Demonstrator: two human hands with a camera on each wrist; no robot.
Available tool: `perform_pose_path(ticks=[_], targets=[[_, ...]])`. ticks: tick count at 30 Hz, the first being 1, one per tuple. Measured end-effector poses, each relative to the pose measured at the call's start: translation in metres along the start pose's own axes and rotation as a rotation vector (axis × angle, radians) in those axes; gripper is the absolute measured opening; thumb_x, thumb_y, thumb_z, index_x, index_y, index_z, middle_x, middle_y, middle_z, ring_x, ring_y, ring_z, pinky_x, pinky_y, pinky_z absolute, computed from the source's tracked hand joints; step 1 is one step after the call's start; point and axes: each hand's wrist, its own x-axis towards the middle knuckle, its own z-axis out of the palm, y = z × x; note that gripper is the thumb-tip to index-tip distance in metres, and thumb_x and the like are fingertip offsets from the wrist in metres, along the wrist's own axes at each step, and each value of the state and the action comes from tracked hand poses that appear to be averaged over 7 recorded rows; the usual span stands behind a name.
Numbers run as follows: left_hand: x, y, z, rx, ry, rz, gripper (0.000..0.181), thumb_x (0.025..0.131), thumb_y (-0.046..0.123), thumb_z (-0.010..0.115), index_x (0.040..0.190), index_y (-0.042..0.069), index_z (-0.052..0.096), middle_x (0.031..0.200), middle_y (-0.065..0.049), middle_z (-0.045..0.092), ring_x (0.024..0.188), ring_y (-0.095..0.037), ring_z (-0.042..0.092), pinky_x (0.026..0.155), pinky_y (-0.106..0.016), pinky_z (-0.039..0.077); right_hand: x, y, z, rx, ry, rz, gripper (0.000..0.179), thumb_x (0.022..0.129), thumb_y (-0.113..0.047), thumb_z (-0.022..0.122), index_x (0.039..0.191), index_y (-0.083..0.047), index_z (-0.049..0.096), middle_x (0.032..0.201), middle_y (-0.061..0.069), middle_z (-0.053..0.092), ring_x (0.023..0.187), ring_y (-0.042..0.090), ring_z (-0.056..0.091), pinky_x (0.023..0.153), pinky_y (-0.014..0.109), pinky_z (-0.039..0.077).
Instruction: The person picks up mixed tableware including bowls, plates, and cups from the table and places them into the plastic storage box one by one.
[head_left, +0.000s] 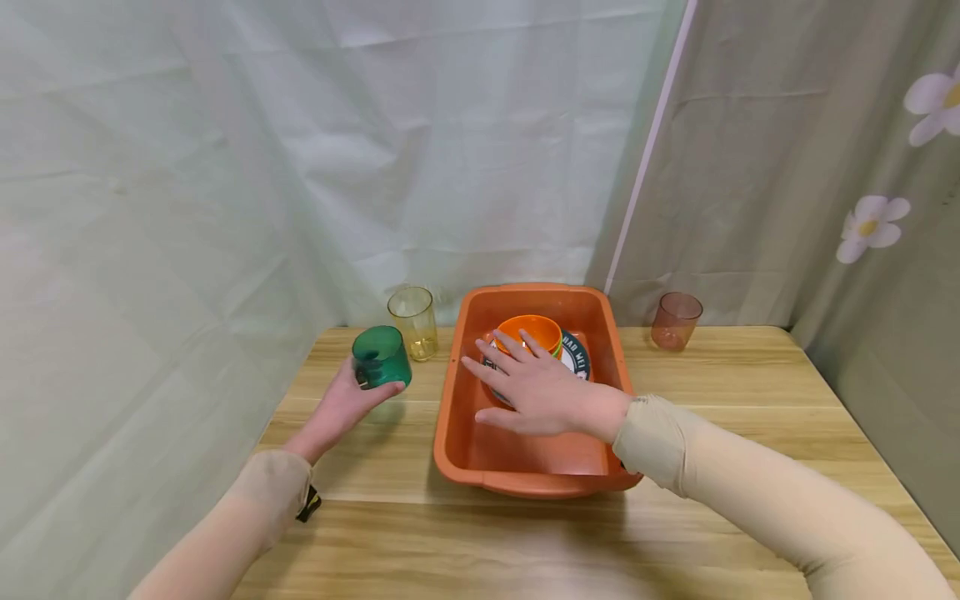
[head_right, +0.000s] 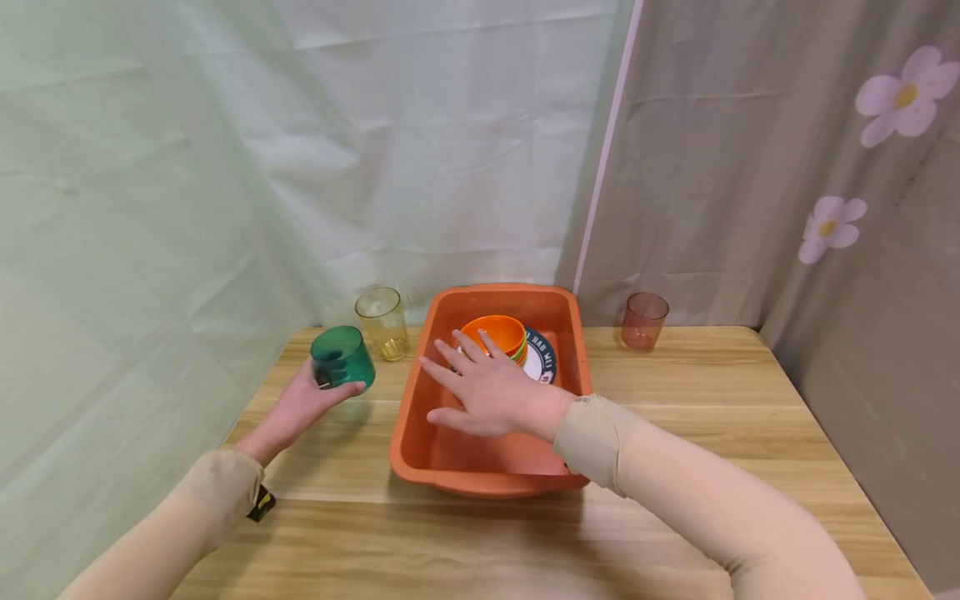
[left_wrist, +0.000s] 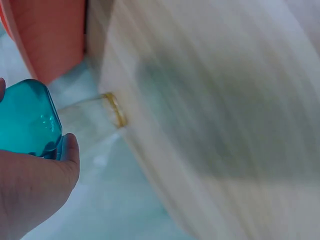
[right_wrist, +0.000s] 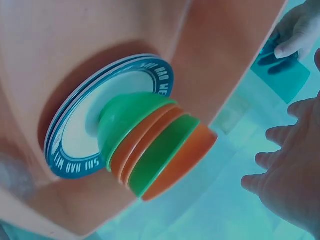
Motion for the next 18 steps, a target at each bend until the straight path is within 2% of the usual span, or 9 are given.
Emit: perform_pose_path(ticks=[7,14,18], targets=[[-0.004,0.026,0.009,-0.048,-0.04,-0.001,0.09,0.085,0.043,0.084,0.15,0.006,0.034,0.144,-0.018,0.048,0.13,-0.035,0.049,0.106,-0.054,0.043,-0.02,0.012,-0.005,0.011,0.019,0.028,0.08,0.102,-0.072,0.028,0.166,-0.028,0.01,0.172,0.003,0.004,0.156,0.037,-0.002,0.123,0.055,-0.002],[-0.007,0.052,0.022,-0.031,-0.08,0.029,0.09,0.082,0.043,0.086,0.149,0.009,0.037,0.143,-0.015,0.051,0.133,-0.034,0.048,0.109,-0.054,0.041,-0.042,0.027,-0.009,0.007,0.069,0.054,0.078,0.103,-0.069,0.035,0.166,-0.028,0.015,0.171,0.006,0.01,0.157,0.033,-0.001,0.124,0.054,-0.002],[-0.006,0.066,0.033,-0.062,-0.129,0.071,0.088,0.081,0.039,0.088,0.148,0.01,0.039,0.141,-0.013,0.053,0.131,-0.033,0.05,0.109,-0.056,0.042,-0.056,0.037,-0.009,-0.011,0.114,0.058,0.08,0.102,-0.07,0.036,0.165,-0.024,0.02,0.17,0.007,0.015,0.157,0.033,0.002,0.123,0.055,0.0]])
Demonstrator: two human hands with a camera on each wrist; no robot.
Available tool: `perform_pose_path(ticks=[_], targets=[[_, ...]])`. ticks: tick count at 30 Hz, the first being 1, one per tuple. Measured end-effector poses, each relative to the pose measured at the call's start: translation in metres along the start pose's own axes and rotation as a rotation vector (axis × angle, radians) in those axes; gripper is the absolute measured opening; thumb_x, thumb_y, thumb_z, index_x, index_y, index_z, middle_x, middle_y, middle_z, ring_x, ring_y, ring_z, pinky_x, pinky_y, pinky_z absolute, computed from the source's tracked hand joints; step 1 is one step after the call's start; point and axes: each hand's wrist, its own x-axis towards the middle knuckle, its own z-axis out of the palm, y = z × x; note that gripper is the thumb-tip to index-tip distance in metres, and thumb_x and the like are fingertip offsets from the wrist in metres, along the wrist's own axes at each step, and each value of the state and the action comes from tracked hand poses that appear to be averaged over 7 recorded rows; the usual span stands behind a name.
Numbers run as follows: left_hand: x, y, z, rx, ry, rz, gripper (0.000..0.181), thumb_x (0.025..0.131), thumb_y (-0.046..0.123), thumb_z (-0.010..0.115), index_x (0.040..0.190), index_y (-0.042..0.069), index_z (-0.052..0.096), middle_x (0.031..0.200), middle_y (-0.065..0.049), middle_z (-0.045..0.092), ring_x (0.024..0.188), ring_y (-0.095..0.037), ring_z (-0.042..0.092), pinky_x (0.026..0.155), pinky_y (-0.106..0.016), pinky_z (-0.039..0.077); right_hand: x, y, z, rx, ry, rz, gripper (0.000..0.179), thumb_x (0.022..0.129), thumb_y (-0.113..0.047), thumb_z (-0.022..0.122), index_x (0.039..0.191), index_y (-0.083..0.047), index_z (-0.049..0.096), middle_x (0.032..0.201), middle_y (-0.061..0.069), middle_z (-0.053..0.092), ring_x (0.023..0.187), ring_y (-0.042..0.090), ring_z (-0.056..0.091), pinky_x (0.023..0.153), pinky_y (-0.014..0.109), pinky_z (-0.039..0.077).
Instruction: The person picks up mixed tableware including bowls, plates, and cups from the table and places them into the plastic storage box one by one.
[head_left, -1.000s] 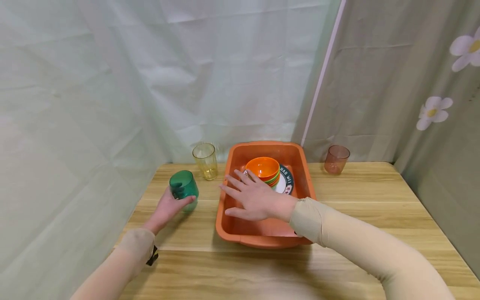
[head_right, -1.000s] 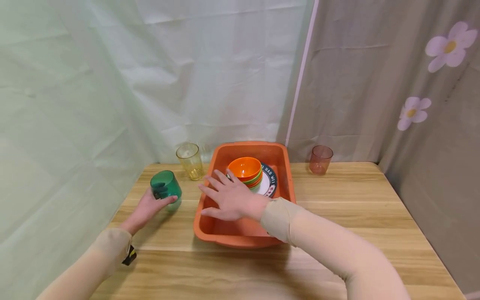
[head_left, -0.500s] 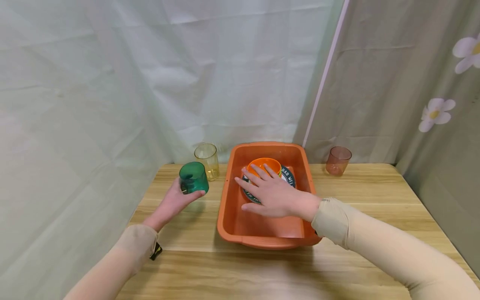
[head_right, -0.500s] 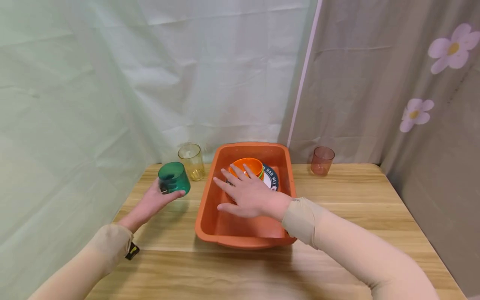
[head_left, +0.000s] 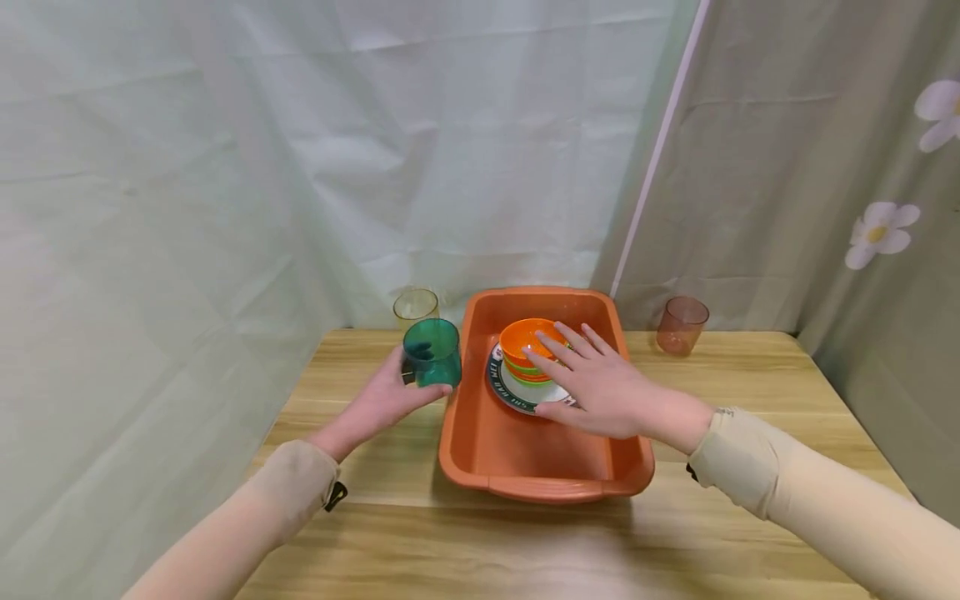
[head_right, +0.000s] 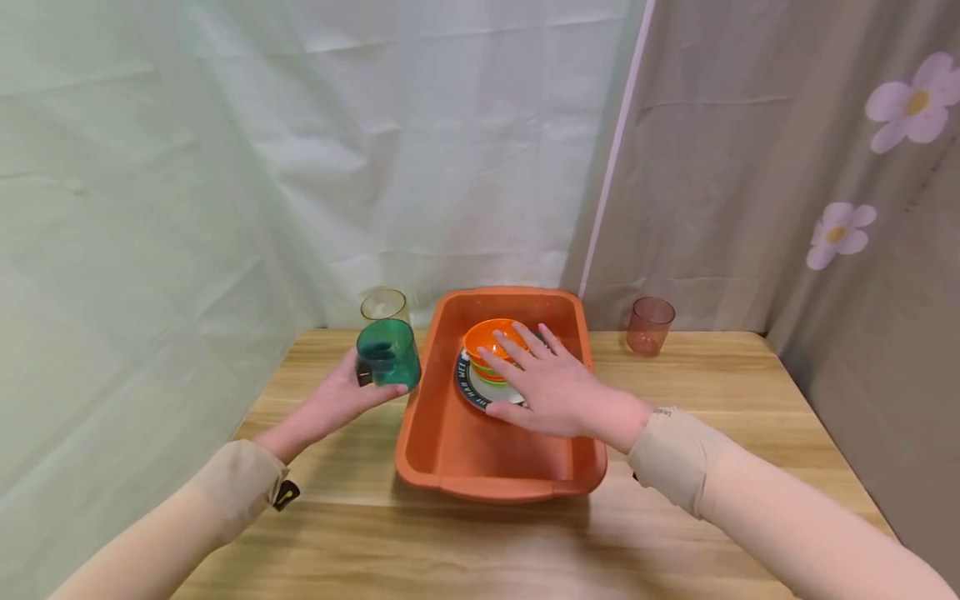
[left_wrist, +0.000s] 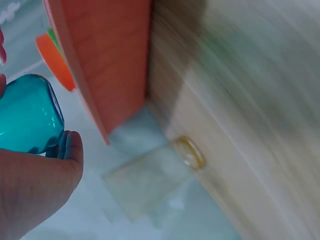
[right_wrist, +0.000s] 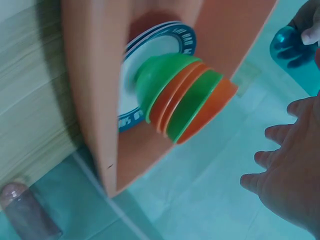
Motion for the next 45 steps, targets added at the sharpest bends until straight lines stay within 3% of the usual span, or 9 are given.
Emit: perform_pose_path(ticks=[5,10,15,22,25,34,41,45], targets=[[0.002,0.018,0.018,-0.038,-0.076,0.078,0.085,0.08,0.03,0.09,0.148,0.015,0.041,0.138,-0.009,0.057,0.13,-0.03,0.052,0.11,-0.054,0.041,-0.018,0.01,-0.003,0.006,0.03,0.013,0.08,0.101,-0.07,0.038,0.164,-0.023,0.025,0.17,0.006,0.015,0.157,0.033,0.002,0.123,0.057,0.002],[0.003,0.035,0.039,-0.055,-0.153,0.121,0.08,0.08,0.022,0.09,0.146,0.015,0.045,0.135,-0.007,0.059,0.123,-0.028,0.057,0.106,-0.048,0.046,-0.038,0.018,-0.007,0.031,0.048,0.046,0.078,0.101,-0.062,0.05,0.164,-0.021,0.027,0.17,0.007,0.016,0.156,0.035,0.003,0.122,0.06,0.005],[0.004,0.048,0.06,-0.031,-0.221,0.117,0.079,0.079,0.027,0.091,0.143,0.015,0.046,0.134,-0.003,0.058,0.119,-0.025,0.058,0.105,-0.044,0.047,-0.057,0.028,-0.008,0.04,0.062,0.1,0.078,0.102,-0.06,0.051,0.165,-0.023,0.023,0.17,0.007,0.017,0.156,0.036,0.005,0.122,0.06,0.007],[0.01,0.061,0.089,-0.015,-0.29,0.187,0.083,0.079,0.034,0.09,0.147,0.021,0.044,0.139,0.004,0.056,0.123,-0.015,0.056,0.108,-0.039,0.045,-0.082,0.037,-0.006,0.051,0.048,0.169,0.078,0.103,-0.061,0.048,0.165,-0.021,0.023,0.169,0.011,0.02,0.156,0.036,0.004,0.124,0.054,0.002],[0.01,0.066,0.098,-0.023,-0.316,0.189,0.083,0.08,0.036,0.09,0.146,0.02,0.043,0.139,0.003,0.055,0.122,-0.014,0.057,0.105,-0.036,0.047,-0.089,0.039,-0.004,0.056,0.046,0.191,0.077,0.103,-0.06,0.048,0.165,-0.021,0.023,0.169,0.012,0.019,0.156,0.036,0.004,0.124,0.054,0.002],[0.009,0.072,0.105,0.04,-0.296,0.155,0.085,0.079,0.043,0.089,0.147,0.021,0.043,0.136,0.005,0.055,0.12,-0.014,0.056,0.104,-0.036,0.047,-0.091,0.039,0.004,0.1,0.093,0.186,0.077,0.103,-0.057,0.051,0.165,-0.02,0.024,0.169,0.009,0.022,0.156,0.037,0.009,0.124,0.053,0.006],[0.008,0.073,0.104,0.05,-0.289,0.153,0.086,0.079,0.044,0.088,0.148,0.021,0.042,0.137,0.005,0.053,0.12,-0.014,0.056,0.105,-0.037,0.047,-0.076,0.03,0.007,0.302,0.127,0.247,0.074,0.103,-0.057,0.052,0.162,-0.018,0.032,0.165,0.006,0.031,0.152,0.036,0.024,0.116,0.063,0.028],[0.008,0.073,0.104,0.045,-0.298,0.156,0.089,0.08,0.045,0.087,0.152,0.02,0.04,0.139,0.005,0.054,0.122,-0.014,0.054,0.106,-0.04,0.046,-0.065,0.02,0.006,0.46,0.167,0.261,0.071,0.101,-0.055,0.058,0.16,-0.021,0.037,0.161,0.005,0.038,0.148,0.034,0.033,0.112,0.065,0.033]])
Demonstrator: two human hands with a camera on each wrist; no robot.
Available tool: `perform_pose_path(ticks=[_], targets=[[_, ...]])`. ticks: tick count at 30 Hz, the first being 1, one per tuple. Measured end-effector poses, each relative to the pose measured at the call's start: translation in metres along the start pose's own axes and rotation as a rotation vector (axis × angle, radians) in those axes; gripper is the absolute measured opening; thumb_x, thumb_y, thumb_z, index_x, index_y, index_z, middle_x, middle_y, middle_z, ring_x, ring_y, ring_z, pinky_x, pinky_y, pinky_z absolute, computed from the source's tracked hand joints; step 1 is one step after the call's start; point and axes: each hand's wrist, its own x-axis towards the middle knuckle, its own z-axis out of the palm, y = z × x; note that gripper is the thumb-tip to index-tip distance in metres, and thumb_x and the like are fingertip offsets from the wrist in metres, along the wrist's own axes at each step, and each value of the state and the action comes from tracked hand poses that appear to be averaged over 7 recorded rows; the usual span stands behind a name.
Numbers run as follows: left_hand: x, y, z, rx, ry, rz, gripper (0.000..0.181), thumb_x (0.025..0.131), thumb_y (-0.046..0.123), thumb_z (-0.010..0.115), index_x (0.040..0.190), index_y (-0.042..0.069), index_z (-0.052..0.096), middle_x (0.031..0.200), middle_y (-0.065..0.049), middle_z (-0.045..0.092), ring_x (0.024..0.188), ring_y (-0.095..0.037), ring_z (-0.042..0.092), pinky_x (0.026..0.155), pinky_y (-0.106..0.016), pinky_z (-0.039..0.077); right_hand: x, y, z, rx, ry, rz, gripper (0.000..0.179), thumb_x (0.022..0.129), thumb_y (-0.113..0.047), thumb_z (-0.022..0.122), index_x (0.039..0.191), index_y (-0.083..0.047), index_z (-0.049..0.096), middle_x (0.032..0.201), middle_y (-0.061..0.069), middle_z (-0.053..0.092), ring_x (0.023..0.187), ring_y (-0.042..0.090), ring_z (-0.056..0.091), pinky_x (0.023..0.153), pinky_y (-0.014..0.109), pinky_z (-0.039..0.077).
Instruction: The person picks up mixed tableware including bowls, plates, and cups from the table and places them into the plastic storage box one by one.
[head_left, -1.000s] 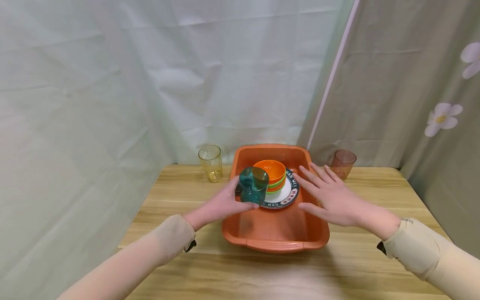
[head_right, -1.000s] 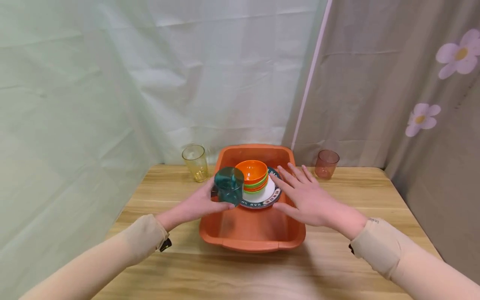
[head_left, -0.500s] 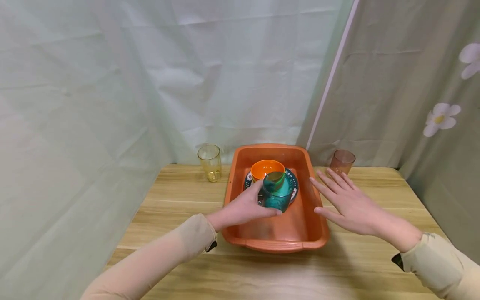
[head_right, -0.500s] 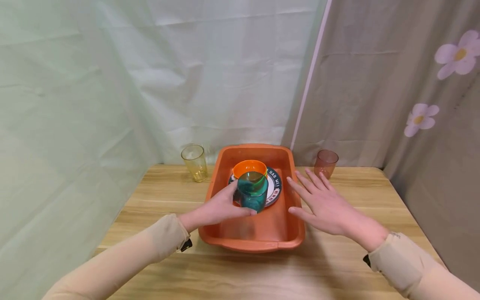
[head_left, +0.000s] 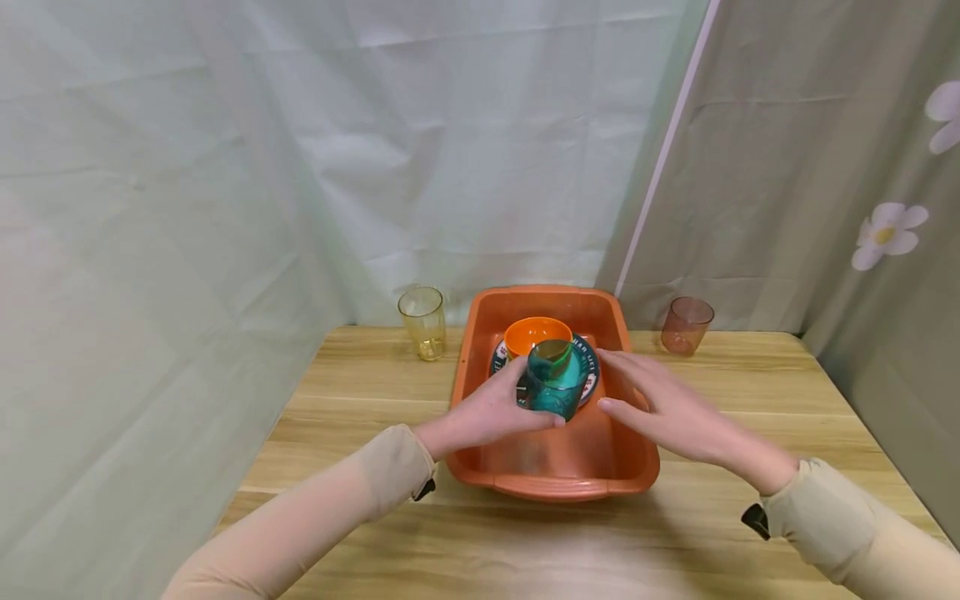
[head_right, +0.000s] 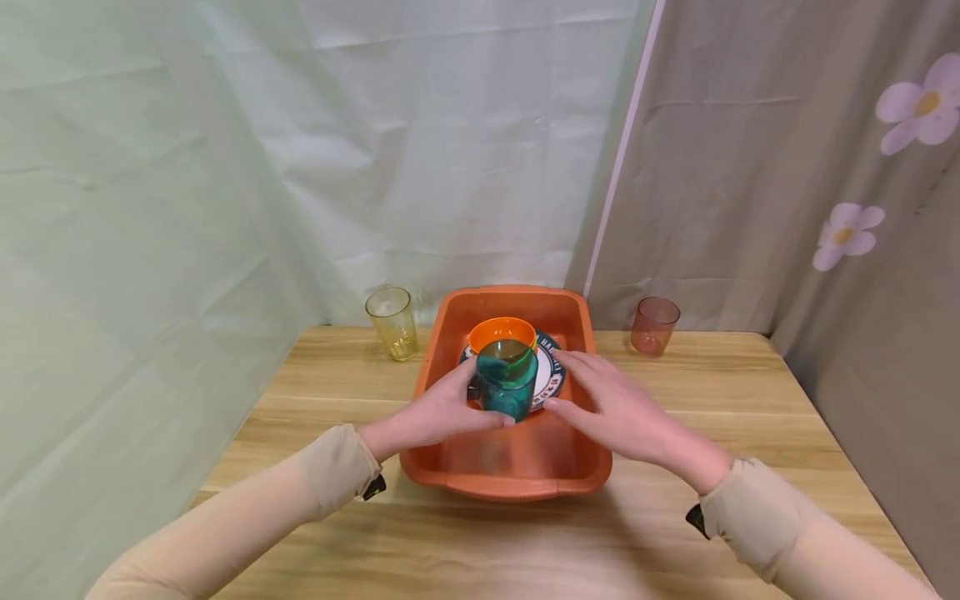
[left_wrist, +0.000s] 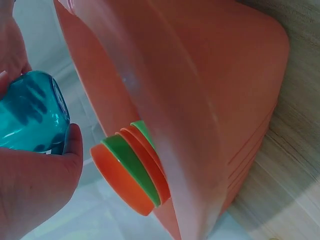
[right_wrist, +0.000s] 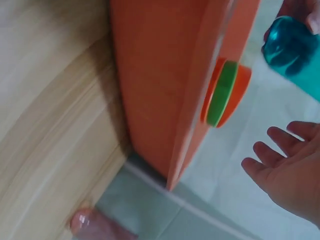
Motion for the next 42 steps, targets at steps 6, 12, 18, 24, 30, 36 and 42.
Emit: perform_pose_path(ticks=[6,12,18,24,30,36,42], targets=[[0.002,0.0,0.0,-0.012,-0.009,0.018,0.09,0.081,0.044,0.087,0.153,0.018,0.039,0.14,0.003,0.054,0.122,-0.015,0.055,0.106,-0.041,0.047,0.013,-0.016,0.008,0.212,0.0,0.074,0.077,0.093,-0.054,0.071,0.156,-0.019,0.044,0.152,0.006,0.047,0.139,0.035,0.043,0.108,0.064,0.039],[0.004,0.0,0.001,-0.005,0.003,0.017,0.082,0.08,0.046,0.087,0.145,0.021,0.044,0.135,0.006,0.055,0.118,-0.013,0.056,0.105,-0.037,0.047,0.024,-0.028,0.015,0.353,-0.007,0.099,0.078,0.087,-0.046,0.081,0.15,-0.013,0.048,0.138,0.007,0.056,0.119,0.028,0.057,0.1,0.048,0.049],[0.005,0.0,0.002,0.02,0.023,0.016,0.081,0.081,0.044,0.087,0.145,0.019,0.044,0.135,0.004,0.054,0.117,-0.014,0.056,0.105,-0.036,0.047,0.03,-0.034,0.021,0.397,0.009,0.108,0.078,0.085,-0.041,0.084,0.145,-0.009,0.048,0.128,0.009,0.06,0.109,0.027,0.058,0.091,0.046,0.053],[0.004,-0.001,0.002,0.028,0.022,0.0,0.078,0.082,0.042,0.087,0.144,0.019,0.045,0.134,0.005,0.054,0.117,-0.014,0.056,0.104,-0.037,0.048,0.034,-0.034,0.027,0.445,0.024,0.115,0.078,0.084,-0.038,0.086,0.144,-0.008,0.047,0.131,0.011,0.059,0.11,0.027,0.058,0.092,0.046,0.053],[-0.001,-0.004,0.001,0.042,0.017,0.025,0.075,0.082,0.039,0.087,0.141,0.018,0.046,0.132,0.005,0.054,0.116,-0.013,0.055,0.103,-0.035,0.048,0.037,-0.038,0.03,0.462,0.008,0.134,0.078,0.083,-0.039,0.087,0.143,-0.01,0.047,0.131,0.009,0.059,0.108,0.025,0.061,0.09,0.041,0.055],[-0.015,-0.009,-0.01,0.14,-0.043,0.11,0.082,0.081,0.04,0.088,0.148,0.023,0.044,0.139,0.009,0.053,0.121,-0.011,0.054,0.105,-0.041,0.048,0.039,-0.043,0.033,0.481,-0.036,0.133,0.076,0.084,-0.038,0.087,0.142,-0.01,0.046,0.129,0.009,0.061,0.105,0.024,0.064,0.089,0.039,0.057],[-0.039,-0.013,-0.027,0.439,-0.095,0.09,0.11,0.085,0.059,0.078,0.166,0.021,0.013,0.167,0.001,0.024,0.15,-0.024,0.027,0.118,-0.051,0.032,0.042,-0.043,0.037,0.45,-0.098,0.159,0.082,0.083,-0.04,0.087,0.146,-0.011,0.043,0.131,0.008,0.062,0.11,0.025,0.064,0.091,0.042,0.057]])
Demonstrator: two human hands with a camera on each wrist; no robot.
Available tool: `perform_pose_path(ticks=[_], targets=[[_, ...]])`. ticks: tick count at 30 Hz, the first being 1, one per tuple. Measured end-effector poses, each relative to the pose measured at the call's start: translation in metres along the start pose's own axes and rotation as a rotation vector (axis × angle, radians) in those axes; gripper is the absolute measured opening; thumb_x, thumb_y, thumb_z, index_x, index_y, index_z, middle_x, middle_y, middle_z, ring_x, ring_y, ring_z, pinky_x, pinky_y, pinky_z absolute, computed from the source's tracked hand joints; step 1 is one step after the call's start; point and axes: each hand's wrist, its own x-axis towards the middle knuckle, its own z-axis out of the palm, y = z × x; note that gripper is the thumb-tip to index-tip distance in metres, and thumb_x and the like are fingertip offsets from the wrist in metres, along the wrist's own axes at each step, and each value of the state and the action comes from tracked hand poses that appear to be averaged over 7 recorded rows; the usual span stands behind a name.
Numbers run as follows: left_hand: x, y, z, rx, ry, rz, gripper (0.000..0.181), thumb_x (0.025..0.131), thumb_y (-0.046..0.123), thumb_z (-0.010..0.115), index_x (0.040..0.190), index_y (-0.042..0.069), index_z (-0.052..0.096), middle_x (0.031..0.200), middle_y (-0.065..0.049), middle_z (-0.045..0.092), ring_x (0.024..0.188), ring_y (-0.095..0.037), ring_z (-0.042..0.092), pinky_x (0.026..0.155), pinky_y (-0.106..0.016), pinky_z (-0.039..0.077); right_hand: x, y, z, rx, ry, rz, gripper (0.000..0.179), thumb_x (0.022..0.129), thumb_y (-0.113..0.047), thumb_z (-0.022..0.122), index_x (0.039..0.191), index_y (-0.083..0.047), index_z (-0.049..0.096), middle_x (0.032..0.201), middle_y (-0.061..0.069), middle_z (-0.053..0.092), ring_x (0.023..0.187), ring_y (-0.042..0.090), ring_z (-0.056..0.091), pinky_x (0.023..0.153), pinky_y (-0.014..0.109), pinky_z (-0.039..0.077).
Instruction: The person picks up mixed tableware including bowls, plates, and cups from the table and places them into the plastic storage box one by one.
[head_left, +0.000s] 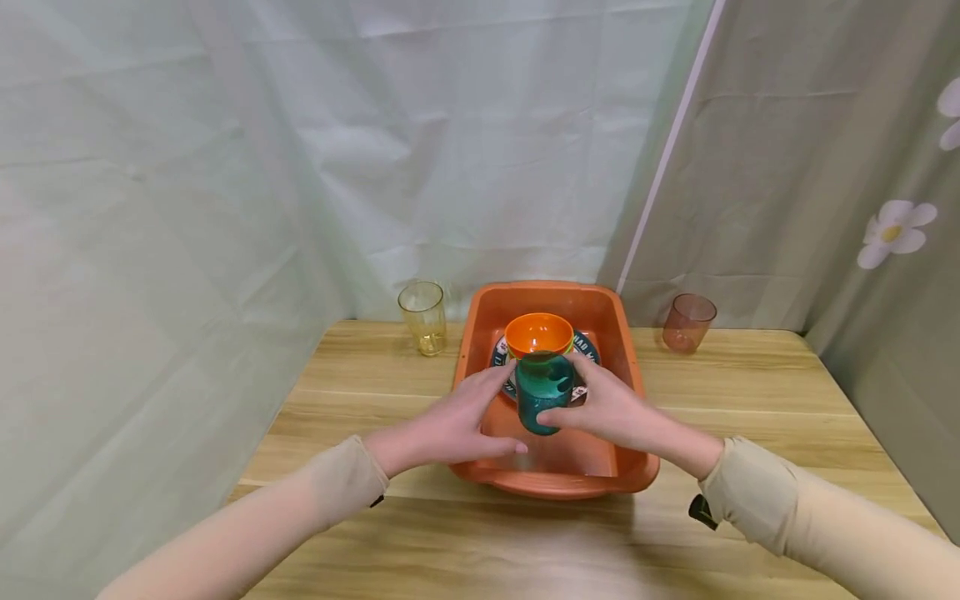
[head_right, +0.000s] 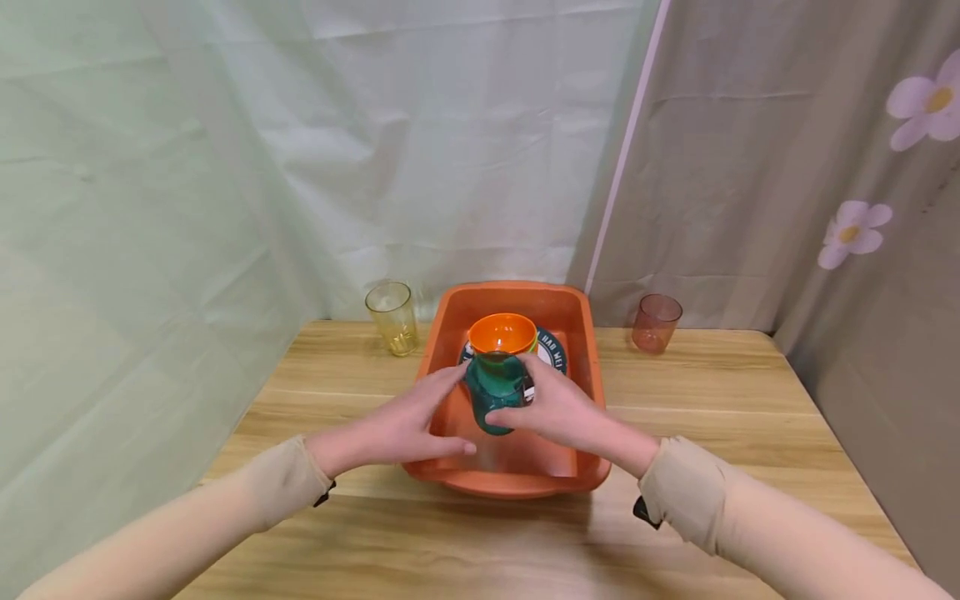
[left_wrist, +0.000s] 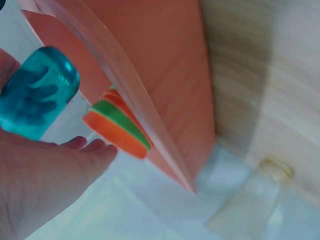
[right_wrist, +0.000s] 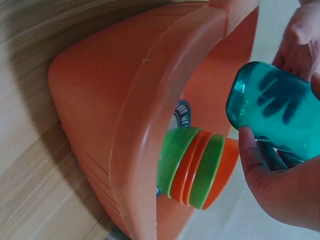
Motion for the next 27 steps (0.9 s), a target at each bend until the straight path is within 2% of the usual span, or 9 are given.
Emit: perform_pose_path(ticks=[5,8,12,16,20,27], targets=[[-0.03,-0.01,-0.006,0.26,-0.055,-0.001,0.116,0.087,0.075,0.062,0.165,0.009,0.008,0.171,-0.007,0.01,0.156,-0.031,0.014,0.123,-0.05,0.019,0.006,0.0,0.006,-0.063,-0.063,0.003,0.084,0.082,-0.039,0.087,0.148,-0.011,0.043,0.136,0.009,0.061,0.116,0.025,0.063,0.097,0.046,0.054],[-0.047,-0.016,-0.006,0.358,-0.071,-0.006,0.114,0.089,0.078,0.056,0.165,0.01,0.005,0.172,-0.008,0.006,0.156,-0.032,0.01,0.123,-0.051,0.014,0.011,0.0,0.011,-0.092,-0.108,-0.026,0.084,0.083,-0.035,0.088,0.149,-0.008,0.043,0.137,0.009,0.061,0.12,0.027,0.061,0.101,0.048,0.051],[-0.063,-0.024,-0.006,0.367,-0.063,-0.022,0.11,0.091,0.077,0.052,0.166,0.013,0.002,0.172,-0.006,0.004,0.157,-0.027,0.006,0.124,-0.051,0.011,0.02,0.0,0.02,-0.11,-0.168,-0.034,0.083,0.082,-0.031,0.089,0.149,-0.008,0.045,0.135,0.005,0.061,0.12,0.025,0.06,0.104,0.048,0.049],[-0.073,-0.031,-0.008,0.353,-0.03,-0.029,0.104,0.095,0.077,0.046,0.166,0.012,0.005,0.171,-0.008,0.006,0.157,-0.027,0.004,0.124,-0.05,0.009,0.031,0.0,0.031,-0.13,-0.219,0.012,0.082,0.08,-0.029,0.09,0.147,-0.007,0.047,0.129,0.001,0.063,0.115,0.019,0.06,0.104,0.045,0.048],[-0.08,-0.037,-0.013,0.371,-0.003,-0.033,0.1,0.097,0.075,0.042,0.166,0.011,0.008,0.171,-0.007,0.006,0.156,-0.027,0.005,0.124,-0.051,0.008,0.041,-0.001,0.04,-0.167,-0.258,0.05,0.081,0.079,-0.027,0.091,0.144,-0.006,0.048,0.122,-0.001,0.064,0.109,0.017,0.059,0.103,0.043,0.048],[-0.086,-0.043,-0.018,0.407,0.024,-0.035,0.095,0.098,0.074,0.04,0.166,0.018,0.005,0.171,-0.007,0.007,0.156,-0.027,0.005,0.124,-0.053,0.01,0.052,-0.003,0.053,-0.245,-0.328,0.056,0.076,0.076,-0.023,0.093,0.135,-0.002,0.05,0.114,0.004,0.062,0.1,0.02,0.058,0.096,0.041,0.052]])
